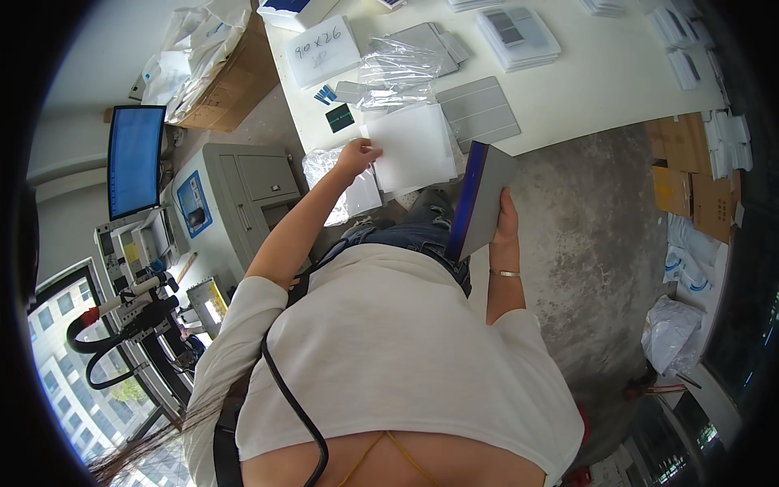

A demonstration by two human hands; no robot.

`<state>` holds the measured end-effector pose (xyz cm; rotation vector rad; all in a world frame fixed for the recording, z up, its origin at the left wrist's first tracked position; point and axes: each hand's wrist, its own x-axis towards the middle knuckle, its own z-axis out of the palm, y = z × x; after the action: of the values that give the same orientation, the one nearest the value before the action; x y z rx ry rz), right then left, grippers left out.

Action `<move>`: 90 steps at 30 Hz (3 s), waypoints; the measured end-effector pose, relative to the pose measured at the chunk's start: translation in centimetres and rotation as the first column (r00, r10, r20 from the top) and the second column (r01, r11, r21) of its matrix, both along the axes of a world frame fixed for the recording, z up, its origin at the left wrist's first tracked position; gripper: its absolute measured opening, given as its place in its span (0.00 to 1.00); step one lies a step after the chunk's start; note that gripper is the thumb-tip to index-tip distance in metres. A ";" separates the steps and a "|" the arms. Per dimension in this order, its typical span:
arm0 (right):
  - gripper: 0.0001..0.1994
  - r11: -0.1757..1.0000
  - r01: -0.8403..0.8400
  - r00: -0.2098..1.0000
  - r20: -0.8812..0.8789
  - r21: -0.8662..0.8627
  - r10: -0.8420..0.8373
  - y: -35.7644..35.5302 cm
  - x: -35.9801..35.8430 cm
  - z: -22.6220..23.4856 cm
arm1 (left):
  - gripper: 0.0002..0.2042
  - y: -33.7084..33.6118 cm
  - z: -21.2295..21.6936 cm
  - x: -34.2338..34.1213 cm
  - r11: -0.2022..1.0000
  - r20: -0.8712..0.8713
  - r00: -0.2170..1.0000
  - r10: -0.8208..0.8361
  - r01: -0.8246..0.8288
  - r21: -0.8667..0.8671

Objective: The recorder unpackages plates, loads them into an automated industrial machine, performs adjustments using a tool, and records data at a computer workstation.

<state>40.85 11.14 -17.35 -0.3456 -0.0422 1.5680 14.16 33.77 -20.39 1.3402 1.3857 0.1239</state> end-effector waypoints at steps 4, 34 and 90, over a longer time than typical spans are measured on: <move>0.25 0.989 0.014 0.981 0.195 -0.146 0.015 1.4 0.6 -0.2 | 0.27 -0.9 2.2 -1.1 0.853 -0.338 0.935 0.111 0.085 0.515; 0.25 0.311 -0.916 -0.031 0.821 -0.252 0.571 11.2 -36.6 11.0 | 0.21 -27.8 15.8 -20.4 0.023 0.207 0.015 0.978 -0.999 -0.037; 0.12 -0.382 -0.852 -0.387 0.922 -0.359 -0.004 -17.9 -110.0 -2.3 | 0.17 -67.1 4.3 -82.7 -0.593 0.051 -0.592 0.804 -0.805 0.023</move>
<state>-69.17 -6.76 -19.63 -0.1453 -2.7675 2.2434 -68.57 -33.31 -16.04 -0.7100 2.1671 1.5382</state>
